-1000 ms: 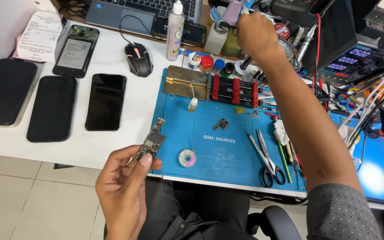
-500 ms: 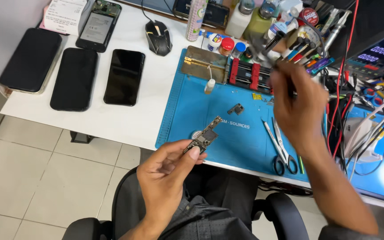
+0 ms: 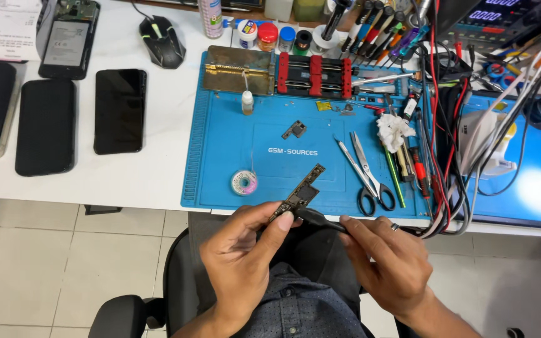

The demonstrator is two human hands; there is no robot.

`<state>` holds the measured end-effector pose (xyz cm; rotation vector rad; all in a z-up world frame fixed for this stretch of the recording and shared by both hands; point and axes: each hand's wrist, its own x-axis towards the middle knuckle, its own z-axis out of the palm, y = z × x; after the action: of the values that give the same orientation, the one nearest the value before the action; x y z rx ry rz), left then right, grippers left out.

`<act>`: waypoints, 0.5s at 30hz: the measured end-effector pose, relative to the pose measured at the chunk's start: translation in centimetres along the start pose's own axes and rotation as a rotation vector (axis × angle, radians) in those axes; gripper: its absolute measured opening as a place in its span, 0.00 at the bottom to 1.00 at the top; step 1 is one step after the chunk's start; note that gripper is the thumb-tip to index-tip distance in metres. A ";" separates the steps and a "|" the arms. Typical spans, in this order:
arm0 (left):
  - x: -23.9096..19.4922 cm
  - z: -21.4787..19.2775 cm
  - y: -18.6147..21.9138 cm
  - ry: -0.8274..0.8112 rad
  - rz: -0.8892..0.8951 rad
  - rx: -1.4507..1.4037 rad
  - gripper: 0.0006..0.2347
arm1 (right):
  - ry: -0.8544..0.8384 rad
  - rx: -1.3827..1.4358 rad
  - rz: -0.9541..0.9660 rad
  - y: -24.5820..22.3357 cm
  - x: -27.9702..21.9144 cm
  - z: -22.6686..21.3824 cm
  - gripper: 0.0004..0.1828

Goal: The person cleans a small circuit board with a brush, then places it on a workbench. They pick up a disassembled smartphone, remove a ribbon cable, and set it aside. Finally, they use multimeter probes to test points on the phone's internal components.

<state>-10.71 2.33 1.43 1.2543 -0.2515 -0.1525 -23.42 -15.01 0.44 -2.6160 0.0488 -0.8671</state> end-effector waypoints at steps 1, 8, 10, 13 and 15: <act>-0.1 0.3 -0.1 -0.018 0.039 0.028 0.08 | 0.001 -0.001 -0.010 -0.1 0.2 -0.1 0.15; -0.7 1.4 0.3 -0.052 0.089 0.139 0.05 | 0.058 0.021 -0.014 -0.8 1.3 -0.5 0.15; -1.0 0.9 -0.3 0.049 0.044 0.084 0.08 | 0.009 0.002 0.008 -0.9 1.0 -1.1 0.15; -1.2 1.3 0.3 -0.051 0.131 0.139 0.04 | 0.051 -0.004 -0.053 -1.7 2.3 -0.7 0.15; -1.9 0.8 0.0 0.028 0.104 0.113 0.07 | 0.053 0.002 -0.068 -2.1 2.4 -0.7 0.14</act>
<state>-12.71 2.07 1.45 1.3518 -0.3042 -0.0316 -22.08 -13.66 3.14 -2.6058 -0.0269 -0.9597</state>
